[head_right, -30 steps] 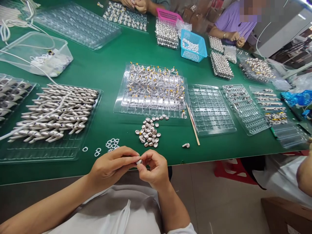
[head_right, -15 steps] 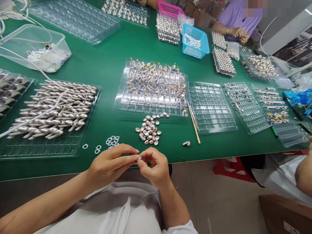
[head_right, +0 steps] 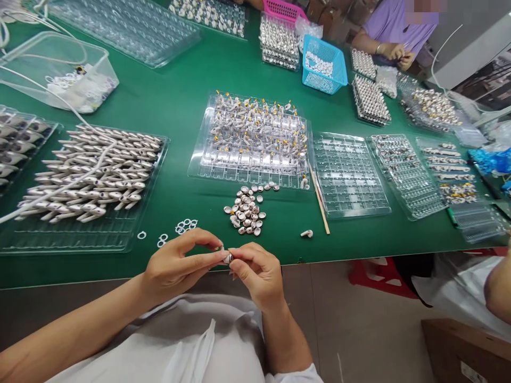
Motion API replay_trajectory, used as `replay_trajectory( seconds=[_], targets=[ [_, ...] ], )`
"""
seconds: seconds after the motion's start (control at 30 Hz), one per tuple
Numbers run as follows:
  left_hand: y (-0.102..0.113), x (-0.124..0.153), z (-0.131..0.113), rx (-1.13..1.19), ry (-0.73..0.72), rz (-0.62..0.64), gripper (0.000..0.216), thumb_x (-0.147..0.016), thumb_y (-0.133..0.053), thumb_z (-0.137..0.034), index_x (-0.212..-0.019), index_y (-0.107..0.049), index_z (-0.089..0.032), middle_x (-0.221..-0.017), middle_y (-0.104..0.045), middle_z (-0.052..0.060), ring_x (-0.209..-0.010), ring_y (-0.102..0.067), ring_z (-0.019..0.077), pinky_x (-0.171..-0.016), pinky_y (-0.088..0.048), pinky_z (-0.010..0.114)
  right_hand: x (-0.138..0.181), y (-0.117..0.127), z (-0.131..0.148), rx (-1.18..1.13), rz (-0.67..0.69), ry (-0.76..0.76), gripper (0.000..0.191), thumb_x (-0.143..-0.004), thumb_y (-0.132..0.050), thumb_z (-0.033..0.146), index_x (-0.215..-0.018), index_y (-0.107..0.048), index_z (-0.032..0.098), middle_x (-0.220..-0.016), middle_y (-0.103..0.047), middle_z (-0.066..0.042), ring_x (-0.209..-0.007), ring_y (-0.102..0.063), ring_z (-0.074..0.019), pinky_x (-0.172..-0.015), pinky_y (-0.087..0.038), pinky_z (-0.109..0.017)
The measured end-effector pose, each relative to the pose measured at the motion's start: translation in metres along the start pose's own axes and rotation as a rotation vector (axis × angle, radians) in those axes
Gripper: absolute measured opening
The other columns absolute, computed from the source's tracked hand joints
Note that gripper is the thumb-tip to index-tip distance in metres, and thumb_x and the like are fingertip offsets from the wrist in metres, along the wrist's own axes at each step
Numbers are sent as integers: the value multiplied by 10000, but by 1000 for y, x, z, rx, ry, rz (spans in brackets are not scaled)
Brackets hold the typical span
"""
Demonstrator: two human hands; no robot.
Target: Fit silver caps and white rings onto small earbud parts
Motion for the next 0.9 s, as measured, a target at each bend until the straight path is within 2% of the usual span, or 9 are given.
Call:
replay_trajectory(
  seconds=[0.1,0.27,0.47,0.9],
  targets=[
    [-1,2,1,10,-30,8,192,-910,-574,-98,-1020,-713,-170,-956,-704,123,-807,-670,156,-665,-557,245,-2,0,-1,13,-14,6,176,-853,-694,211,-1000,-767,275,-885,-637,-28,-661,-597,-103,-556,-527,-223],
    [-2,2,1,48,-52,6,167,-905,-575,-85,-998,-707,-127,-893,-720,128,-784,-688,164,-646,-563,240,-3,0,-11,-101,-22,-49,153,-851,-696,232,-980,-772,267,-885,-639,-30,-684,-617,-117,-571,-555,-235],
    [-2,0,-2,47,-23,-5,170,-905,-573,-84,-1003,-699,-144,-899,-717,113,-792,-685,152,-662,-571,233,-3,2,-18,-147,-22,-81,148,-852,-695,236,-975,-774,263,-887,-643,-25,-666,-624,-112,-570,-560,-236],
    [-3,5,-1,34,-8,-8,193,-915,-552,-86,-1045,-678,-154,-922,-710,116,-819,-685,163,-663,-581,254,-5,0,-10,-26,-46,-3,173,-834,-715,215,-985,-777,273,-882,-655,-35,-699,-627,-128,-595,-569,-262]
  ],
)
Point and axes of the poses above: each hand's wrist, its own x-axis away from the middle knuckle, its own y-axis out of the back of the hand, z = x × y, the point moved 3 cm from there along -x, towards the middle knuckle
